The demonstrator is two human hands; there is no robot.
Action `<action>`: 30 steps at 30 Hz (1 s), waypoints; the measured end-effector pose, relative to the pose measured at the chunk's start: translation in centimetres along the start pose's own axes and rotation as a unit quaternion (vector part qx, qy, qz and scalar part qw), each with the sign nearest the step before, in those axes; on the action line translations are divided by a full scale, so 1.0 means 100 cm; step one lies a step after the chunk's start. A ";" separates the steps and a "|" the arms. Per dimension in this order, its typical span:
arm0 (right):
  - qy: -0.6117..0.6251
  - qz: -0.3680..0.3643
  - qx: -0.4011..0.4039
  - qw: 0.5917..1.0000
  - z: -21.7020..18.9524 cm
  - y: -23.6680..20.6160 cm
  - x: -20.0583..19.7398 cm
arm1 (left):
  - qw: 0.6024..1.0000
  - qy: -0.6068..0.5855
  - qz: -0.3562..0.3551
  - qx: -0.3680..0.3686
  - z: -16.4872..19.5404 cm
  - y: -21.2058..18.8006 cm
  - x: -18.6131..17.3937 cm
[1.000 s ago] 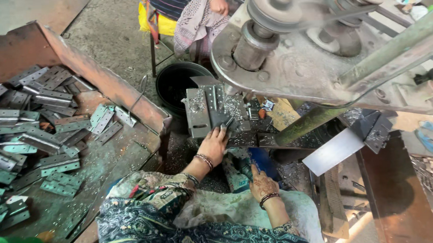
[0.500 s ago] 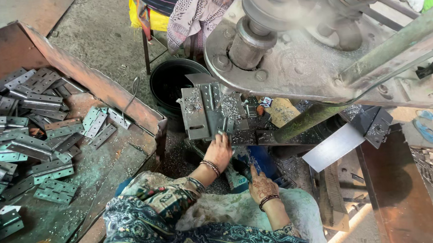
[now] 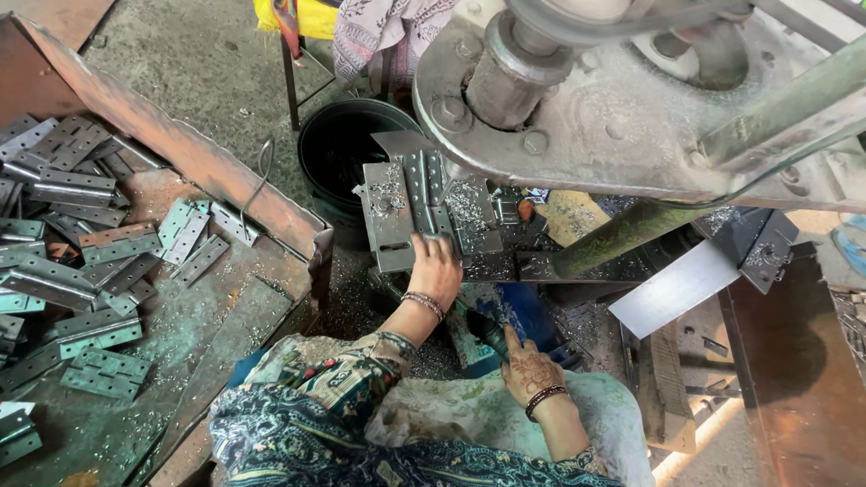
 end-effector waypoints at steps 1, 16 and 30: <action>-0.005 -0.006 0.003 1.000 -0.001 -0.001 -0.002 | 1.000 -0.010 0.005 -0.012 -0.003 0.002 -0.001; 0.036 0.000 -0.006 0.999 -0.023 0.000 0.025 | 0.999 0.001 -0.038 0.009 -0.026 0.010 -0.009; 0.031 0.045 -0.022 0.998 -0.009 -0.011 -0.003 | 0.996 0.012 0.072 -0.041 -0.046 -0.011 0.001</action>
Point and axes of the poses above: each hand's wrist, its own y-axis towards the middle knuckle, its own x-axis out of the palm, z = x × y, the point moved 5 cm from there along y, towards the middle knuckle, and after that the axes turned 5 degrees about x, right-handed, at the moved point
